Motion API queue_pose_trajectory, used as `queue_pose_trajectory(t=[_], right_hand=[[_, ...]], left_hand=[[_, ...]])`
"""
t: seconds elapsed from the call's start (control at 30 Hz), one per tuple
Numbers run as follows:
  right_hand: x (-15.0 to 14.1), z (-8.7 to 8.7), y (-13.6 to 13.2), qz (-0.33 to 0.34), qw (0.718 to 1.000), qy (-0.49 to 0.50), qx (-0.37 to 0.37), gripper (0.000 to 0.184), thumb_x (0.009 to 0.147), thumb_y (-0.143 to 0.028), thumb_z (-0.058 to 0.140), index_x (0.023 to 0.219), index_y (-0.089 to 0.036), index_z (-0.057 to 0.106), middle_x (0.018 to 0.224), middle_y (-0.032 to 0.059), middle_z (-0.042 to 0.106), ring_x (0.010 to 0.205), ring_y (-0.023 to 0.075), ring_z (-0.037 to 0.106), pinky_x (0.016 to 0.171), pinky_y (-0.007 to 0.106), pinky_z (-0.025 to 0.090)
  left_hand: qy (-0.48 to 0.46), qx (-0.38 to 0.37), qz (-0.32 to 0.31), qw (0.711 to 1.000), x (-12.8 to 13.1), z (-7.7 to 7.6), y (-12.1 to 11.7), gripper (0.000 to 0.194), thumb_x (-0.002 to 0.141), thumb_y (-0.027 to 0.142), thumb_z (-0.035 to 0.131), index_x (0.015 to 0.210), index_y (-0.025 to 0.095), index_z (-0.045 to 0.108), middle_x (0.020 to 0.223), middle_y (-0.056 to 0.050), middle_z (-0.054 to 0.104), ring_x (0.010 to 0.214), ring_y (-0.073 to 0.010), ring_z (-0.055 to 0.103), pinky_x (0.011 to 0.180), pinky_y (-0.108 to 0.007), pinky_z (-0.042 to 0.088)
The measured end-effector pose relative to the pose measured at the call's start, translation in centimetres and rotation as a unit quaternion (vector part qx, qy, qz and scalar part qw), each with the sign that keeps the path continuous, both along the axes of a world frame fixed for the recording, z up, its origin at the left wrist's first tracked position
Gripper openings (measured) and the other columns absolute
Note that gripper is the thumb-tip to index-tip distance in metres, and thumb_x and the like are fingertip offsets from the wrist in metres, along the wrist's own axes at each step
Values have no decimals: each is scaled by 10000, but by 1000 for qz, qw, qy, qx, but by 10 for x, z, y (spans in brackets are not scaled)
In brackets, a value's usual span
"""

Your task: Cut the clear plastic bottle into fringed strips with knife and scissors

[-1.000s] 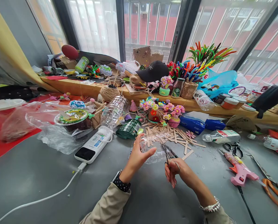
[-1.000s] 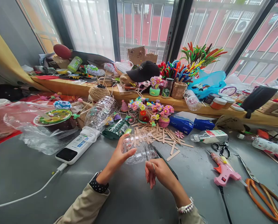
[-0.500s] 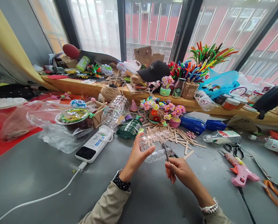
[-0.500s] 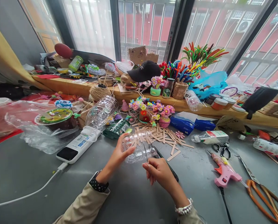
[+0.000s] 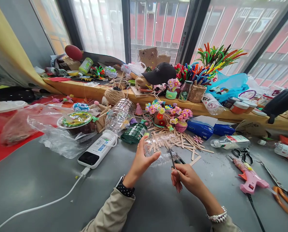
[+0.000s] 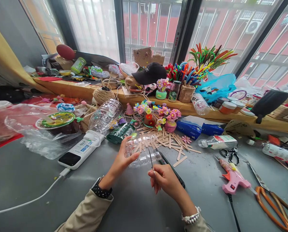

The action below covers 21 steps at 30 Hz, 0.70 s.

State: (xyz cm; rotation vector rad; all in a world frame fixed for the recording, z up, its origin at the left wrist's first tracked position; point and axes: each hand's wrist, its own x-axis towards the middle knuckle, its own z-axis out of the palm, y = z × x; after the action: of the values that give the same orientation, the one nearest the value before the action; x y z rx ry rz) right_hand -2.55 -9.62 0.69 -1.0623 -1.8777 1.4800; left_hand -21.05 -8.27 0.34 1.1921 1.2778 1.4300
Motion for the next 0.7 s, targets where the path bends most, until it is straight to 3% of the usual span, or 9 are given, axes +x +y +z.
queue_pose_trajectory(t=[0.1, 0.23, 0.37, 0.7], right_hand=[[1, 3, -1, 20, 1000, 19, 3, 490, 770, -605, 386, 562, -170, 470, 468, -29, 483, 368, 85, 505, 379, 190, 348], [3, 5, 1, 17, 1000, 18, -3, 506, 770, -605, 383, 538, -164, 469, 441, -30, 466, 351, 83, 495, 367, 187, 344], [4, 4, 2, 7, 1000, 14, -2, 514, 765, -603, 395, 518, -160, 479, 409, -32, 459, 329, 80, 483, 353, 183, 339], [0, 2, 2, -21, 1000, -5, 22, 503, 786, -574, 391, 498, -170, 477, 365, -43, 437, 304, 72, 459, 352, 179, 332]], left_hand=[[36, 25, -43, 998, 0, 0, -1, 731, 617, 396, 680, 1233, 236, 320, 1242, -100, 414, 1082, -256, 468, 960, -405, 331], [83, 54, -45, 994, 1, -2, -3, 737, 632, 393, 672, 1245, 235, 295, 1315, -98, 327, 1112, -263, 439, 971, -403, 326], [98, 64, -54, 992, 2, -4, -2, 737, 648, 417, 649, 1247, 220, 268, 1313, -100, 328, 1170, -273, 382, 992, -412, 299], [101, 67, -39, 992, 1, -6, -2, 724, 656, 426, 646, 1243, 242, 264, 1290, -91, 332, 1074, -257, 454, 949, -427, 351]])
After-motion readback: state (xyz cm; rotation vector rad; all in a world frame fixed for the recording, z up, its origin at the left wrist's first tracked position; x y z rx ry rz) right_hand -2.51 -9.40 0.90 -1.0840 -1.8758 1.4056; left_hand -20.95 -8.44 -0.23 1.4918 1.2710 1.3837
